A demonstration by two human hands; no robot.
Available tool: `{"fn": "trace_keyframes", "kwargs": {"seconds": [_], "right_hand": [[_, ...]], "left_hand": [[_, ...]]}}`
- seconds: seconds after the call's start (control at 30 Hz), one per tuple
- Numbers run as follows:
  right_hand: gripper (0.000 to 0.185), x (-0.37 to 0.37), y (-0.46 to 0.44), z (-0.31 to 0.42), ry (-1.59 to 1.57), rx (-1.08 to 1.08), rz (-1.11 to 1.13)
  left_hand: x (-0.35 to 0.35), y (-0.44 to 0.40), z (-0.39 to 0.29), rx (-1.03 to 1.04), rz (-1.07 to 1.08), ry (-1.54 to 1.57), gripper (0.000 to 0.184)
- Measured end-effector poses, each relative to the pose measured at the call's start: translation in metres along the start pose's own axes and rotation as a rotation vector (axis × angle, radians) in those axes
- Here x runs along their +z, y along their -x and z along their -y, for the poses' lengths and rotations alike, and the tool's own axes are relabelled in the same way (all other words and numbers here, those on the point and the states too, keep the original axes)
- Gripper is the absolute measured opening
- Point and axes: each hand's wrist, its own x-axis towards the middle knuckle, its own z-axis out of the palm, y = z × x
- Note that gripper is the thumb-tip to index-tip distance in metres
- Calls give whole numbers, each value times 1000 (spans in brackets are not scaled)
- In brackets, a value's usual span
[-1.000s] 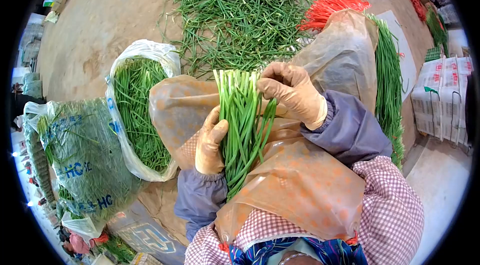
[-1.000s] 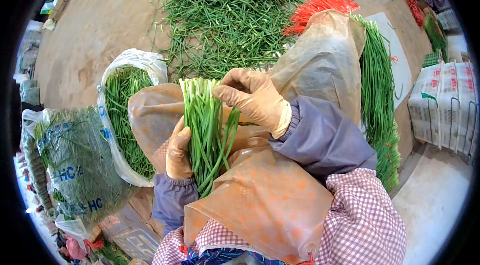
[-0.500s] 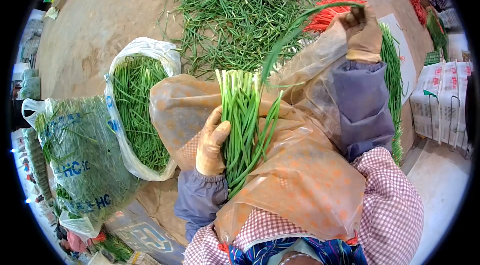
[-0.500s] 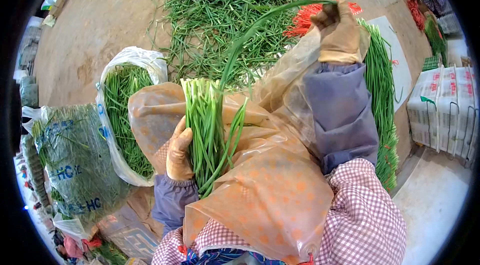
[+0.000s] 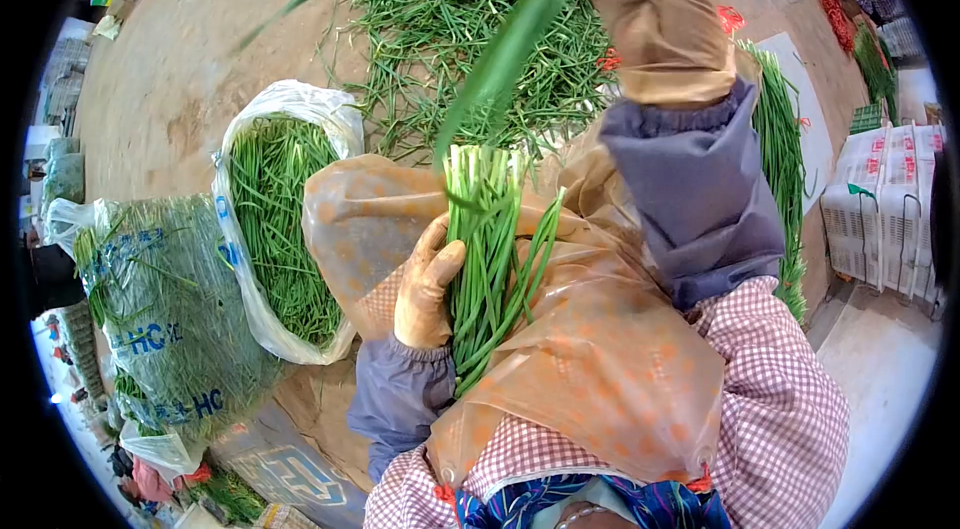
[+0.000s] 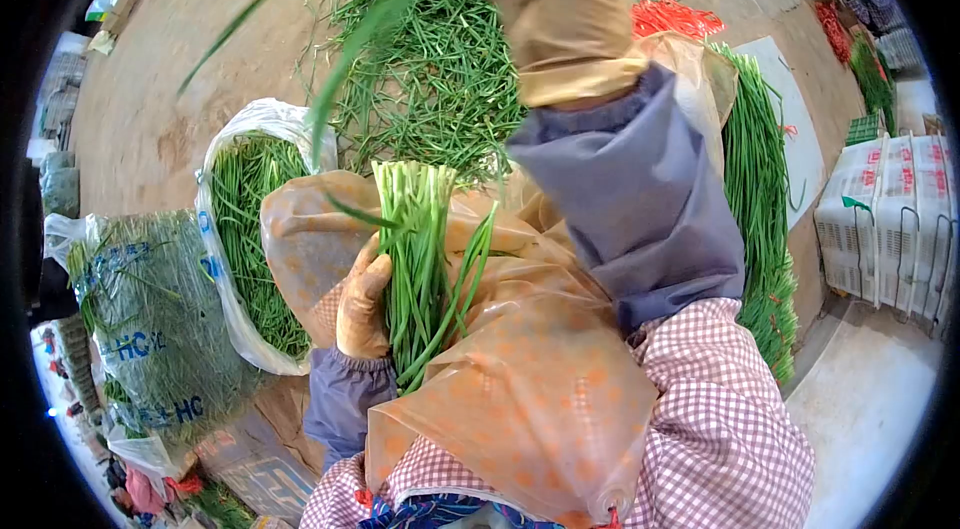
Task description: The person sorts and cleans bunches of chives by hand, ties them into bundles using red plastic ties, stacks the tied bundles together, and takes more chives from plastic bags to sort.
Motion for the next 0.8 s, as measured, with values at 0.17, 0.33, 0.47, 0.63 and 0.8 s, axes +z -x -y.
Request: {"fn": "trace_keyframes", "kwargs": {"seconds": [0.17, 0.33, 0.47, 0.63, 0.8], "right_hand": [[13, 96, -10, 16, -223, 134, 307], [16, 135, 16, -30, -212, 505, 308], [19, 85, 71, -60, -109, 931, 306], [9, 49, 102, -38, 445, 697, 256], [10, 29, 114, -43, 609, 513, 379]], "left_hand": [[-1, -4, 4, -16, 40, 67, 49], [-3, -6, 2, -5, 37, 55, 46], [-19, -5, 6, 197, 79, -334, 46], [-9, -1, -4, -35, 229, 151, 84], [-8, -6, 9, 83, 230, 34, 104]]}}
